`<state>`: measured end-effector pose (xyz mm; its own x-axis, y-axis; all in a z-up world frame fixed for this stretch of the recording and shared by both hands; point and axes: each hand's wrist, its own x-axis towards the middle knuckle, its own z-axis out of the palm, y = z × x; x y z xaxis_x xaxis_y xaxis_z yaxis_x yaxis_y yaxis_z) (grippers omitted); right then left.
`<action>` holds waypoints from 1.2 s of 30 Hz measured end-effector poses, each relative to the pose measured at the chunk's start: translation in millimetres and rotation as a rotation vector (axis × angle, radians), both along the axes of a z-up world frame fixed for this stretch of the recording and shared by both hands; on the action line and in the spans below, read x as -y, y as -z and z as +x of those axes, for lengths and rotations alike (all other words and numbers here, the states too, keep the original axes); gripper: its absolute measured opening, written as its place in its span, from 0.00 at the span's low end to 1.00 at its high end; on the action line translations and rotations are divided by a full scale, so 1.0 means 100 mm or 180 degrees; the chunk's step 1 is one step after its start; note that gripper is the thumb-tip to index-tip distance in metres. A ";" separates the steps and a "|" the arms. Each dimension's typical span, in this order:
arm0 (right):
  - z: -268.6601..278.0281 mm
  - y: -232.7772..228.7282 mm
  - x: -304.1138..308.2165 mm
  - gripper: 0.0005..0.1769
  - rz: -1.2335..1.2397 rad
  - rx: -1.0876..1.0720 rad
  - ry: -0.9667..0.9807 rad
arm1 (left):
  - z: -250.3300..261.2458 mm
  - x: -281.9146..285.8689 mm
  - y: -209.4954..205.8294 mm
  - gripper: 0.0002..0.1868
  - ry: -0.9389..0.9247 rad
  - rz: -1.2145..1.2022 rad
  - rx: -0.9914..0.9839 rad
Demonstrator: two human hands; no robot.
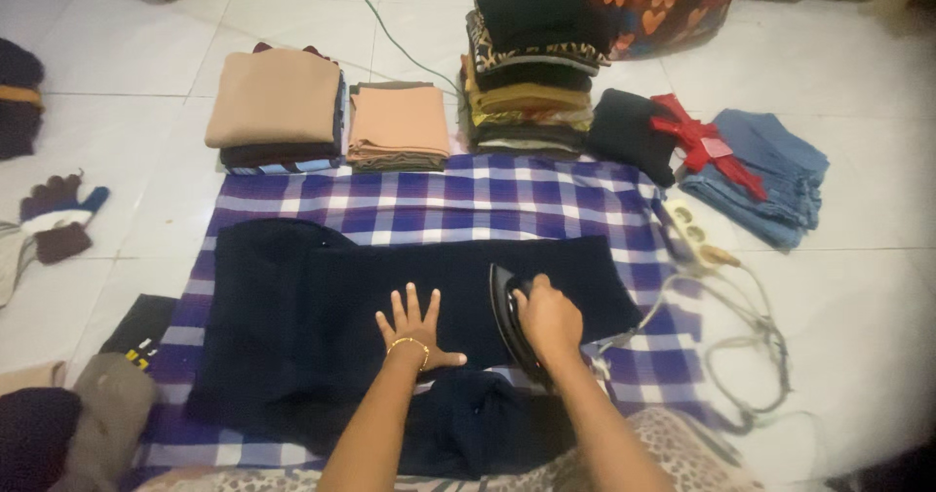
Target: The person irons a dark blue sweater laid out on a checkered mat on the floor. They repeatedly smooth the fabric with their hands and use an iron to press different sections, including the sleeves and body, before folding the sweater at the end.
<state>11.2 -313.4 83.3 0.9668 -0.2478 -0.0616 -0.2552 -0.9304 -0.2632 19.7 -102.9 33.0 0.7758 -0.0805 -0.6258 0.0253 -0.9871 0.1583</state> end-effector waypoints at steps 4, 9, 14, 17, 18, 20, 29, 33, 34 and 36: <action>-0.24 -0.03 0.05 0.22 -0.0063 0.0025 0.0008 | -0.01 0.00 0.02 0.76 0.0019 0.0046 0.0020; -0.15 -0.01 0.02 0.22 -0.0119 0.0205 0.0067 | 0.00 0.03 0.04 0.76 0.0019 0.0150 0.0027; 0.18 0.02 -0.01 0.22 -0.0220 0.0243 0.0053 | 0.00 0.00 0.04 0.77 0.0023 0.0060 0.0018; 0.36 0.05 -0.01 0.22 -0.0180 0.0294 0.0040 | 0.00 -0.02 0.02 0.77 0.0063 0.0017 0.0024; 0.42 0.06 -0.01 0.22 -0.0162 0.0303 0.0037 | 0.00 -0.01 0.02 0.77 0.0047 0.0030 0.0012; 0.56 0.09 0.00 0.23 -0.0173 0.0218 0.0081 | 0.01 0.01 0.03 0.77 0.0019 0.0060 -0.0012; 0.84 0.15 0.12 0.24 -0.0090 0.0178 0.0053 | 0.01 0.01 0.04 0.77 0.0010 0.0072 0.0009; 0.77 0.12 0.22 0.25 -0.0071 0.0087 0.0063 | 0.01 0.02 0.03 0.76 0.0030 0.0082 -0.0002; 0.74 0.11 0.26 0.25 -0.0076 0.0115 0.0067 | 0.02 0.02 0.03 0.76 0.0052 0.0107 -0.0015; 0.68 0.09 0.34 0.25 -0.0097 0.0162 0.0065 | 0.02 0.02 0.03 0.76 0.0078 0.0149 -0.0031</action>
